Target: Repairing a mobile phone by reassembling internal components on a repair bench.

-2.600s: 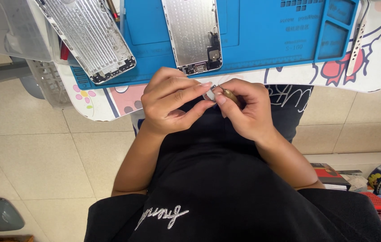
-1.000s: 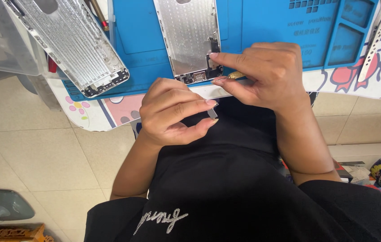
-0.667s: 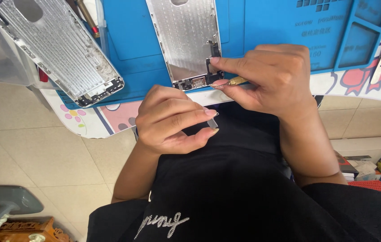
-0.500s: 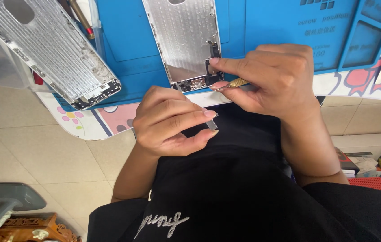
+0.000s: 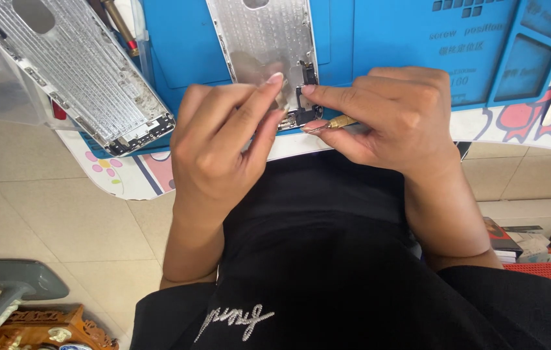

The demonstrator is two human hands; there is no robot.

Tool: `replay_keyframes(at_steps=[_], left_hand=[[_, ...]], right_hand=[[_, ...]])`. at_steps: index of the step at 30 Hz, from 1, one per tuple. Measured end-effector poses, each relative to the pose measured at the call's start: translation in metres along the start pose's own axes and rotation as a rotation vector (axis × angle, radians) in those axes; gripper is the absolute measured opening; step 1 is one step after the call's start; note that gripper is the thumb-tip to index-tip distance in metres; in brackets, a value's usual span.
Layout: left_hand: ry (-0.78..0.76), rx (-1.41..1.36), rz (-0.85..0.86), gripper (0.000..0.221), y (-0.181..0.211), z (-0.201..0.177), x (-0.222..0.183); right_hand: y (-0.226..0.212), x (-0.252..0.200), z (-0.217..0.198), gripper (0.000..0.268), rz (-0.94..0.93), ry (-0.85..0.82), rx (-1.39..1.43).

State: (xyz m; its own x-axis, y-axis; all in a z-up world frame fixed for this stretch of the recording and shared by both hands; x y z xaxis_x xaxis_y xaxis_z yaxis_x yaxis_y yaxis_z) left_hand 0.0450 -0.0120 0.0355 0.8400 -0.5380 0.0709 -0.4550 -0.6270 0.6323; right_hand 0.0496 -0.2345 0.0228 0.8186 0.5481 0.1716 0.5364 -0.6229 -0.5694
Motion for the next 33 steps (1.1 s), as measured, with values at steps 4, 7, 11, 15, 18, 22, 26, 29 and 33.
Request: replay_keyframes(at_steps=[4,7,11,15,18,22,26,29,33], left_hand=[[-0.01,0.079,-0.004,0.039,0.0,0.002,0.011],[-0.011,0.101,-0.001,0.038,-0.003,0.007,0.012],[-0.027,0.109,-0.068,0.036,0.001,0.008,0.013],[-0.027,0.121,-0.076,0.035,0.003,0.003,0.014],[-0.061,0.082,-0.042,0.04,0.003,-0.001,0.014],[-0.018,0.115,-0.021,0.029,0.0,0.005,0.013],[-0.005,0.114,0.011,0.029,0.0,0.006,0.013],[-0.002,0.061,-0.016,0.03,0.0,0.007,0.012],[0.025,0.048,-0.013,0.027,-0.002,0.011,0.013]], right_hand=[[-0.001,0.0,-0.001,0.035,-0.004,-0.001,-0.017],[0.005,-0.012,0.007,0.034,0.009,-0.015,-0.018],[0.007,-0.017,0.01,0.031,0.041,-0.036,0.009],[0.006,-0.017,0.008,0.029,0.036,-0.031,0.009],[0.007,-0.018,0.008,0.029,0.029,-0.029,0.014],[0.007,-0.017,0.01,0.026,0.023,-0.024,0.018],[0.006,-0.017,0.01,0.025,0.026,-0.015,0.025],[0.005,-0.018,0.009,0.023,0.031,-0.012,0.022],[0.005,-0.018,0.009,0.023,0.027,-0.013,0.024]])
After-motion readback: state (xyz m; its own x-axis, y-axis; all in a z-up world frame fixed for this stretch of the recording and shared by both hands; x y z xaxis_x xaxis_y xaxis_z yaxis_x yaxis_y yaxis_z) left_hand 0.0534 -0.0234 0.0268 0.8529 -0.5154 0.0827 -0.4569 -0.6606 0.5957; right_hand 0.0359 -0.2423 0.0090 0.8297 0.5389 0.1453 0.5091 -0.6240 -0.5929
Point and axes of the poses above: each hand's wrist, its own x-axis towards the middle knuckle, its own z-axis out of the palm, y = z × x, the point moved 1 cm from there along x, towards the middle knuckle, and after that the axes turned 12 degrees about -y, right-handed, at the moved point
